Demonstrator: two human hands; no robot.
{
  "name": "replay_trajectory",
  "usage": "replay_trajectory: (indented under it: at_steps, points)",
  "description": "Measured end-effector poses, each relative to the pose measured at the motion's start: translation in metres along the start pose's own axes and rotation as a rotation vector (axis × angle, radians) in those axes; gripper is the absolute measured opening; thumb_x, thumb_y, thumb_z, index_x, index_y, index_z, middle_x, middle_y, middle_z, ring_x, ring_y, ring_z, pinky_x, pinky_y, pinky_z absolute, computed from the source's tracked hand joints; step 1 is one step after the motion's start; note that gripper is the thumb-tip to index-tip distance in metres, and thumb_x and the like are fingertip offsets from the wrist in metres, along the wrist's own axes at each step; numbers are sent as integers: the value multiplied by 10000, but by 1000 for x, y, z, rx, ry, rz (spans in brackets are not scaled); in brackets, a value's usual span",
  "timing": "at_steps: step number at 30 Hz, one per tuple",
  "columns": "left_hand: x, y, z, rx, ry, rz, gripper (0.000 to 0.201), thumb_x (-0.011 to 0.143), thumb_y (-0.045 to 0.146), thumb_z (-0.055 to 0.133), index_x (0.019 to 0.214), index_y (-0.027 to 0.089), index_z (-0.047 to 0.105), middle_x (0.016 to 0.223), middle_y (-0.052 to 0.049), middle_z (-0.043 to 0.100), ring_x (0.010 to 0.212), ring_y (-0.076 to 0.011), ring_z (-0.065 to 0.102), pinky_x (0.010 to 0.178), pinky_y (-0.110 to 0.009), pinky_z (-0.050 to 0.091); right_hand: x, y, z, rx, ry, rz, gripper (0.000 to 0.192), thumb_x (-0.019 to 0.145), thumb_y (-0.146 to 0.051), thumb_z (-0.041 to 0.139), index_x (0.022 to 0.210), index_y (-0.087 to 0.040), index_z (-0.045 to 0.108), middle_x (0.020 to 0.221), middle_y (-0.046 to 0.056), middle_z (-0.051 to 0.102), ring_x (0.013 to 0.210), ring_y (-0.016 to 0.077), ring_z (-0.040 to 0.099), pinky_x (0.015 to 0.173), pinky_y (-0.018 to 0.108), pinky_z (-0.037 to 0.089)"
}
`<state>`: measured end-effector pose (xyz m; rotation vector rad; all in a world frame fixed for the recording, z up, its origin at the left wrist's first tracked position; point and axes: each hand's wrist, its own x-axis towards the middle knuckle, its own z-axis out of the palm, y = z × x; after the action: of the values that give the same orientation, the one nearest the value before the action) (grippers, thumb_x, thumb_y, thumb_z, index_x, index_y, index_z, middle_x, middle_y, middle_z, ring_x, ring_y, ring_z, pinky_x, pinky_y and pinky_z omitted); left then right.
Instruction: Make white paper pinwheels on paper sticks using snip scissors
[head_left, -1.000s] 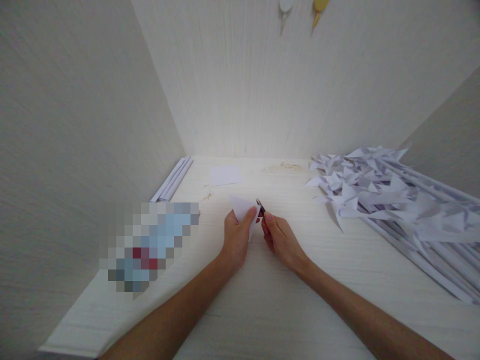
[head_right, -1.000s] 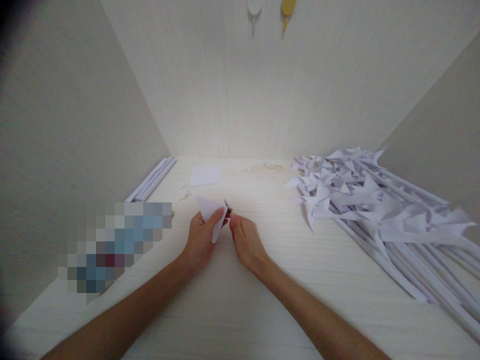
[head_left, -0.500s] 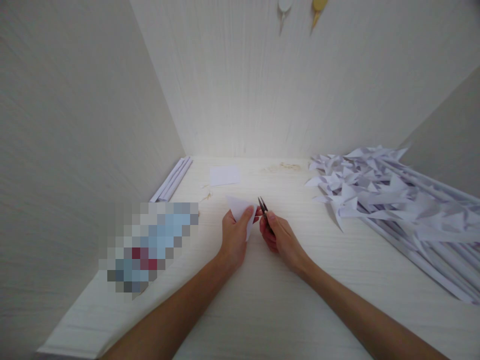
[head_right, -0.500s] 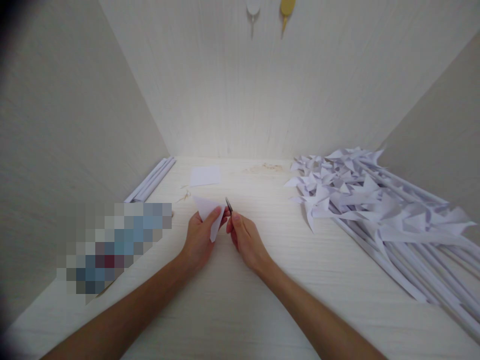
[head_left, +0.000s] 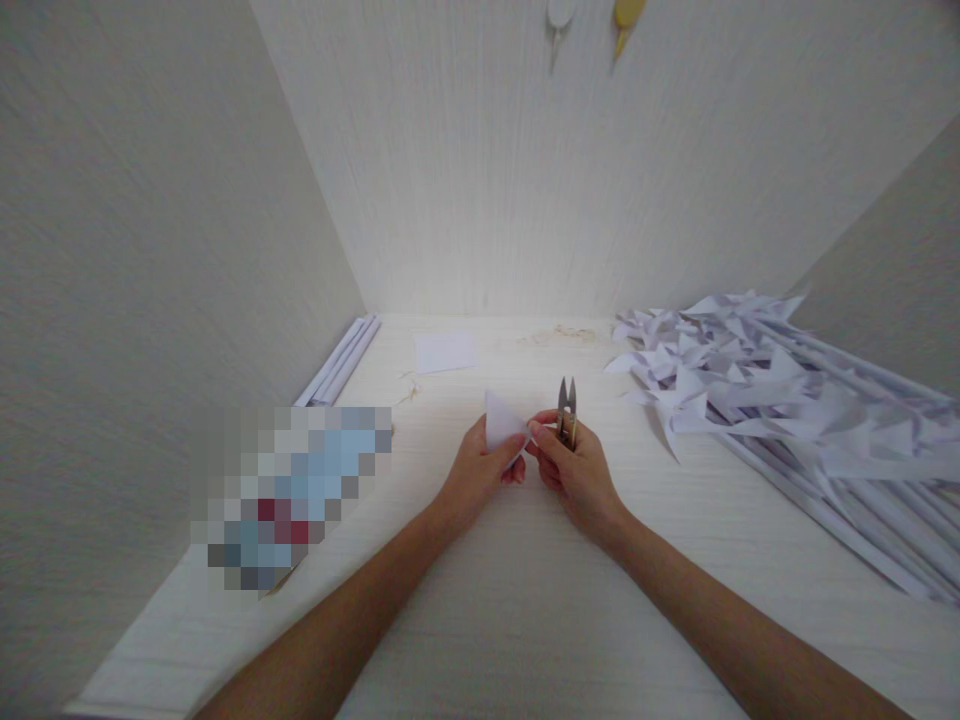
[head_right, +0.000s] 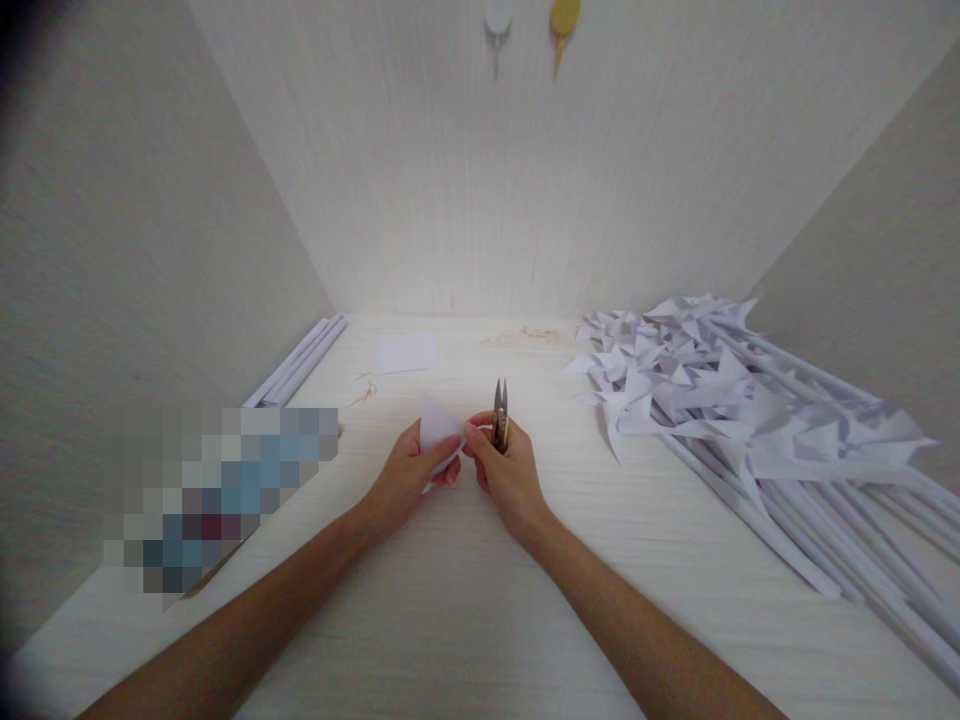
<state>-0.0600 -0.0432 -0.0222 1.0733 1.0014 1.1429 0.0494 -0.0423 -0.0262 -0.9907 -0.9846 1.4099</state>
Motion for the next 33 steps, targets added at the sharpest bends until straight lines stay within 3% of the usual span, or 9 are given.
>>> replay_trajectory:
  at_steps: [3, 7, 11, 16, 21, 24, 28, 33]
  points:
    - [-1, 2, -1, 44, -41, 13, 236, 676, 320, 561, 825, 153, 487, 520, 59, 438, 413, -43, 344, 389, -173, 239, 0, -3, 0, 75, -2, 55, 235, 648, -357, 625, 717, -188, 477, 387, -125, 300, 300, 11, 200, 276, 130, 142]
    - [-3, 4, -3, 27, -129, 57, 484, 681, 562, 463, 960, 168, 499, 635, 19, 452, 459, -50, 316, 380, -173, 205, 1, -6, 0, 138, -51, 83, 228, 675, -387, 597, 704, -186, 495, 379, -120, 263, 306, 14, 166, 277, 137, 125]
    - [-4, 7, -5, 77, -141, 28, 621, 670, 657, 358, 1013, 170, 532, 603, 10, 456, 450, -63, 321, 379, -180, 212, 1, -7, -1, 137, -54, 85, 231, 656, -369, 613, 654, -185, 476, 376, -116, 267, 307, 15, 179, 283, 145, 120]
    - [-2, 8, -8, 143, -91, 26, 584, 696, 630, 354, 942, 161, 599, 583, -3, 519, 455, -91, 405, 390, -193, 270, 0, -8, -4, 83, -75, 100, 170, 611, -256, 627, 692, -189, 493, 411, -113, 325, 321, 13, 188, 302, 155, 113]
    - [5, 5, -16, 219, 65, 122, 525, 724, 587, 350, 710, 143, 630, 629, -40, 595, 593, -153, 526, 554, -251, 400, 3, -6, -12, 21, -123, 35, 197, 554, -139, 607, 721, -188, 514, 492, -93, 418, 359, 22, 299, 326, 164, 162]
    - [10, 1, -19, 165, 131, 138, 400, 730, 505, 418, 710, 153, 608, 624, -16, 579, 594, -134, 520, 563, -237, 401, 6, -5, -15, 5, -178, 4, 200, 559, -125, 603, 728, -188, 517, 538, -84, 446, 366, 22, 320, 336, 175, 168]
    - [12, 1, -20, 1, 55, 24, 242, 692, 369, 511, 831, 180, 572, 563, 42, 516, 489, -76, 466, 481, -183, 366, 9, -7, -20, -32, -192, 8, 169, 571, -145, 603, 716, -184, 525, 542, -78, 432, 375, 26, 304, 352, 188, 158]
    - [11, 8, -20, 9, -20, -51, 326, 661, 288, 529, 970, 186, 512, 582, 45, 547, 492, -69, 490, 501, -181, 392, 14, -10, -26, -120, -150, -14, 133, 567, -177, 606, 678, -175, 532, 571, -54, 440, 450, 52, 360, 404, 199, 205]
